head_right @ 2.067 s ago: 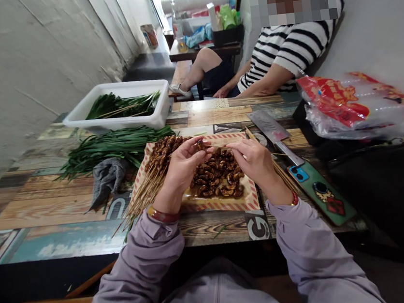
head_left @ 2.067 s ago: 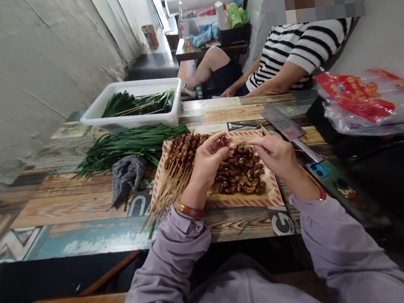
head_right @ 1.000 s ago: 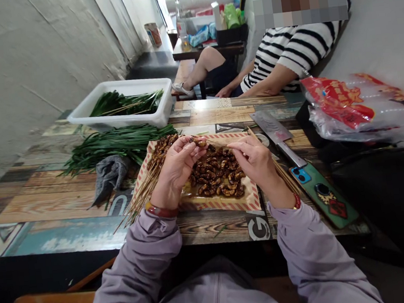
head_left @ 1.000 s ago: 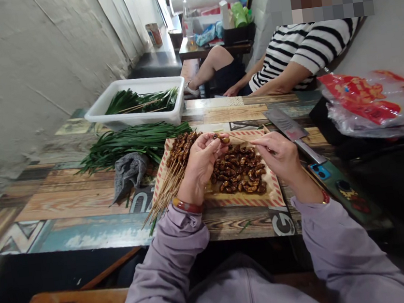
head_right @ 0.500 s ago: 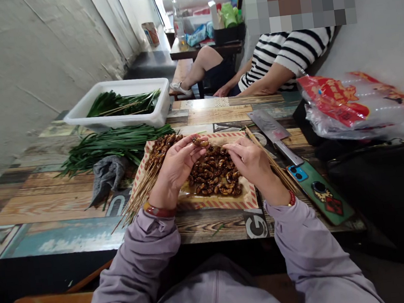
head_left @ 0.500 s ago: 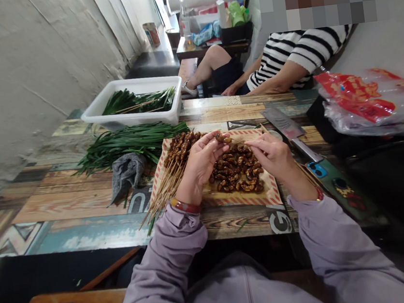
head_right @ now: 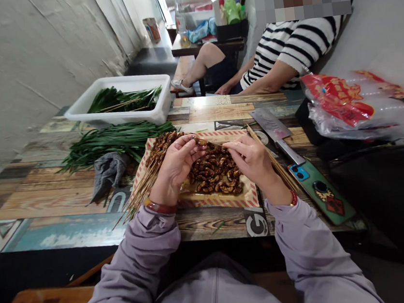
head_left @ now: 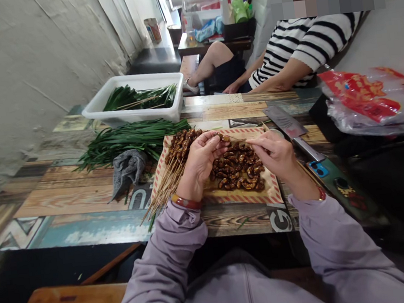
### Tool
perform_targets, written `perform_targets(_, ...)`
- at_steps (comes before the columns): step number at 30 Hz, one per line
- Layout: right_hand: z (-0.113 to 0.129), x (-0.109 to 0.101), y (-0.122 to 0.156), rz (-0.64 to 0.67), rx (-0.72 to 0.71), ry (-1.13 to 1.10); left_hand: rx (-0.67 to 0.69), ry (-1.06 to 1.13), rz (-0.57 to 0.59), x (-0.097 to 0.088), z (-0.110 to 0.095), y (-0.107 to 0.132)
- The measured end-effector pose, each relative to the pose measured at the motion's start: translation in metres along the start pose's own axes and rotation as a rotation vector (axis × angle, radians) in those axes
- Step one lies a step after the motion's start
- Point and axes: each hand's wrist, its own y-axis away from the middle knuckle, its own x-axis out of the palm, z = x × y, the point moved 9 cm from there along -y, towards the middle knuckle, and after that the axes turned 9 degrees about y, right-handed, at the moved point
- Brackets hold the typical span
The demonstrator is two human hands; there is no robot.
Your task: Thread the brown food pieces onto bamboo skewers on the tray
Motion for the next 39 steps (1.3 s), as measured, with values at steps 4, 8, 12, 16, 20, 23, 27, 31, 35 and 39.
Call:
perform_targets(4,0.003,0.003,0.001,0.031,0.004,0.006,-0.001,-0.010,-0.033,-0.001,0.000,0.001)
perform_targets(8,0.006,0.009,0.002,0.099,-0.006,0.016,-0.012,-0.018,-0.051,-0.001,0.000,0.002)
perform_targets(12,0.009,0.011,0.002,0.120,-0.017,0.030,-0.026,-0.001,-0.049,-0.002,0.000,0.002)
perform_targets(16,0.013,0.006,0.001,0.066,-0.027,0.016,-0.036,0.035,-0.032,-0.002,0.001,0.001)
perform_targets(20,0.016,0.009,0.002,0.102,-0.037,0.025,-0.020,0.051,-0.042,-0.004,-0.001,0.000)
perform_targets(23,0.018,0.011,0.004,0.122,-0.051,0.042,0.010,0.080,-0.058,-0.006,-0.004,-0.001)
perform_targets(27,0.023,0.011,0.006,0.135,-0.081,0.086,0.031,0.092,-0.075,-0.006,-0.006,-0.001)
perform_targets(31,0.026,0.011,0.007,0.151,-0.094,0.126,0.030,0.087,-0.098,-0.006,-0.006,0.000)
perform_targets(35,0.026,0.010,0.007,0.154,-0.089,0.149,0.028,0.073,-0.110,-0.006,-0.006,0.000)
perform_targets(39,0.025,0.011,0.007,0.169,-0.078,0.140,0.029,0.052,-0.115,-0.006,-0.007,0.001)
